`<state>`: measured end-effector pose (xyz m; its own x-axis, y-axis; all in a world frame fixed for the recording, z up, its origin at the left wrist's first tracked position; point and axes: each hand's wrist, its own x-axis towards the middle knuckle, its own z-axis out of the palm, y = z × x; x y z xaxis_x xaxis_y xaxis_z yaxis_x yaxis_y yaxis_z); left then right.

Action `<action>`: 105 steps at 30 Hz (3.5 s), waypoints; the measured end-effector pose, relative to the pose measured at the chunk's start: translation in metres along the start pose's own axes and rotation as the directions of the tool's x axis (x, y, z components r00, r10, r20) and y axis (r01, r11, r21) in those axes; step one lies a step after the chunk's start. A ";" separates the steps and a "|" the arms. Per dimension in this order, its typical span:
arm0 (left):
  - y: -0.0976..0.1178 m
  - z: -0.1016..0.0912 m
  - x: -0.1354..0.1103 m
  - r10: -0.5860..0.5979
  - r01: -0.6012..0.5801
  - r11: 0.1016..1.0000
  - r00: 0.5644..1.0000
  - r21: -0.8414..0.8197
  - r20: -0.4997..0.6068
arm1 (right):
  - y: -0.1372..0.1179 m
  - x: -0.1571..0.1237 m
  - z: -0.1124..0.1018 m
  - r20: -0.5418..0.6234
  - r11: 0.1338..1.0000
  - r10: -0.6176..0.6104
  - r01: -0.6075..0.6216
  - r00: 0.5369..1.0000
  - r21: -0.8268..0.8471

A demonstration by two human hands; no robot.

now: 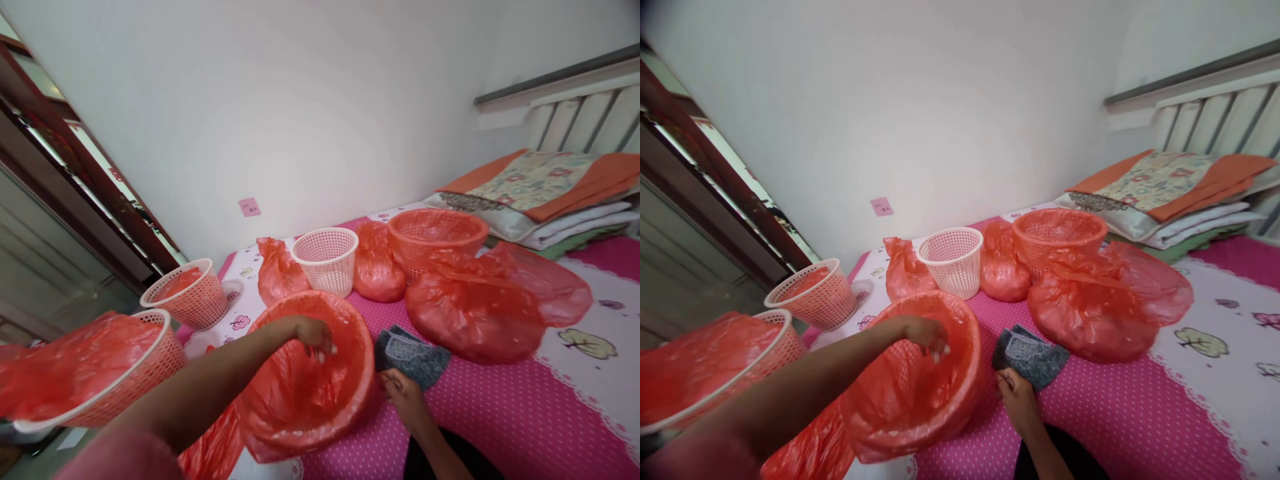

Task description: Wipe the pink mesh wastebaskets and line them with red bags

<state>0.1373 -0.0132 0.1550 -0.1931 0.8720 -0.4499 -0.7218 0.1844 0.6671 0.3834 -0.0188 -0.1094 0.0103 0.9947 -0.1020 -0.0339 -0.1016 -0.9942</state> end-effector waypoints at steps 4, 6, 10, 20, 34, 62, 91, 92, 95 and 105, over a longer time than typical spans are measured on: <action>0.057 -0.001 -0.008 0.137 -0.322 0.708 0.936 0.629 0.325 | -0.002 -0.001 -0.002 0.043 0.999 0.036 -0.037 0.998 0.015; 0.074 -0.042 -0.033 0.479 -0.583 0.491 0.801 0.647 0.358 | -0.004 -0.002 -0.002 0.052 0.998 0.059 -0.060 0.997 0.022; 0.051 -0.154 -0.074 0.727 -0.567 0.614 0.677 0.548 -0.115 | -0.005 -0.002 -0.002 0.021 0.992 0.117 -0.118 0.993 0.048; -0.034 -0.193 -0.073 0.059 -0.049 0.996 0.989 0.074 -0.138 | -0.008 -0.024 -0.006 -0.059 0.983 0.096 -0.085 0.994 0.161; -0.080 -0.165 -0.068 -0.025 0.018 0.997 0.995 -0.076 -0.095 | -0.029 -0.052 -0.001 0.383 0.766 0.198 -0.387 0.902 0.514; -0.151 -0.182 -0.072 -0.126 0.123 0.990 0.991 -0.070 -0.034 | -0.024 -0.043 0.013 0.330 0.689 0.093 -0.300 0.939 0.660; -0.068 -0.191 -0.046 0.039 -0.109 0.932 0.978 -0.346 -0.203 | -0.013 -0.030 0.010 0.291 0.653 0.091 -0.278 0.952 0.705; -0.067 -0.191 -0.044 0.032 -0.105 0.934 0.976 -0.341 -0.215 | -0.013 -0.030 0.010 0.290 0.648 0.093 -0.280 0.952 0.709; -0.067 -0.193 -0.036 0.019 -0.098 0.940 0.971 -0.327 -0.238 | -0.012 -0.029 0.009 0.278 0.652 0.084 -0.264 0.957 0.711; -0.055 -0.195 -0.009 0.045 -0.103 0.958 0.976 -0.267 -0.213 | -0.007 -0.026 0.009 0.280 0.670 0.096 -0.270 0.955 0.692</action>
<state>0.0489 -0.1200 0.0066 -0.3625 0.7629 -0.5353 -0.8491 -0.0336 0.5272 0.3747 -0.0441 -0.0996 -0.2730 0.9442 -0.1841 -0.7167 -0.3273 -0.6158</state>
